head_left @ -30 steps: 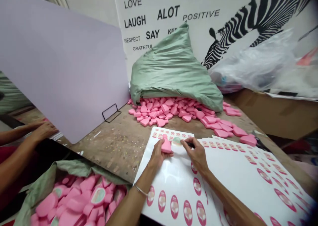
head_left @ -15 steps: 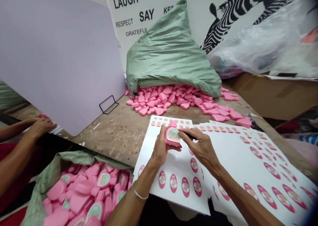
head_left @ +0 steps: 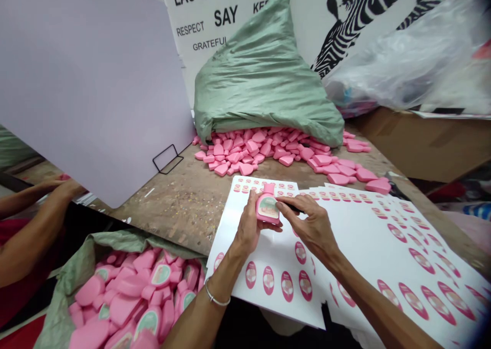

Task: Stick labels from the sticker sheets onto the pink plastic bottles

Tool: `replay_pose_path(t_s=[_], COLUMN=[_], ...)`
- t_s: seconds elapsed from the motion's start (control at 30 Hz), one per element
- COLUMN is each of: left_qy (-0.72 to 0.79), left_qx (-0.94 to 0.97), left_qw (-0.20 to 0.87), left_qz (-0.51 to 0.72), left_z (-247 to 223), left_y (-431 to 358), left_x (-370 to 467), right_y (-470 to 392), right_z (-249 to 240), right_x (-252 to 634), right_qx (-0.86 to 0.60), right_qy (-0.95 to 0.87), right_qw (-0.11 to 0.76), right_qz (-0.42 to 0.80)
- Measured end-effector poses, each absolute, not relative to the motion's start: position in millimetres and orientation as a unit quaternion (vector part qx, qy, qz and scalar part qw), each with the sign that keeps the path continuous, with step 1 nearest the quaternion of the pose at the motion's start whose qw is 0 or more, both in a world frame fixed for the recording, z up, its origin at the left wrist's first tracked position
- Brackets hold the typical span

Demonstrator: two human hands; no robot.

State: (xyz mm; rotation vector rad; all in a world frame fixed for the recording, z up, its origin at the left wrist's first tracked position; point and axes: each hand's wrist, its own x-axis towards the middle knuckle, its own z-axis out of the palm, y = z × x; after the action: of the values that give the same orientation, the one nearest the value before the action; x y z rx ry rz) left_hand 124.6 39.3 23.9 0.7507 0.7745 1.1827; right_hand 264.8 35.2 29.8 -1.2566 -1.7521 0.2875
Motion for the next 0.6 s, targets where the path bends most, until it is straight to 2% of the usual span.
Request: replay_pose_path(t_s=[0.23,0.4,0.5,0.6], left_qy=[0.324,0.303,0.299,0.307], left_qx=[0.404,0.406,0.421,0.448], left_qw=[0.683,0.702,0.703,0.705], left_qz=[0.514,0.501,0.489,0.456], left_z=[27.3,29.5,33.6,41.3], left_y=[36.3,33.4,31.6,27.3], left_x=[120.7,114.6,115.6,118.9], right_y=[33.9,43.0,50.4,53.7], right_z=[29.0,32.1,35.4,35.0], right_x=[260.5,272.8,277.9,270.4], right_qx=[-0.520,-0.574,-0.596,-0.539], right_qy=[-0.722,-0.708,-0.671,-0.669], right_qw=[0.452,0.412,0.424,0.425], right_qz=[0.057,0.014,0.119,0.284])
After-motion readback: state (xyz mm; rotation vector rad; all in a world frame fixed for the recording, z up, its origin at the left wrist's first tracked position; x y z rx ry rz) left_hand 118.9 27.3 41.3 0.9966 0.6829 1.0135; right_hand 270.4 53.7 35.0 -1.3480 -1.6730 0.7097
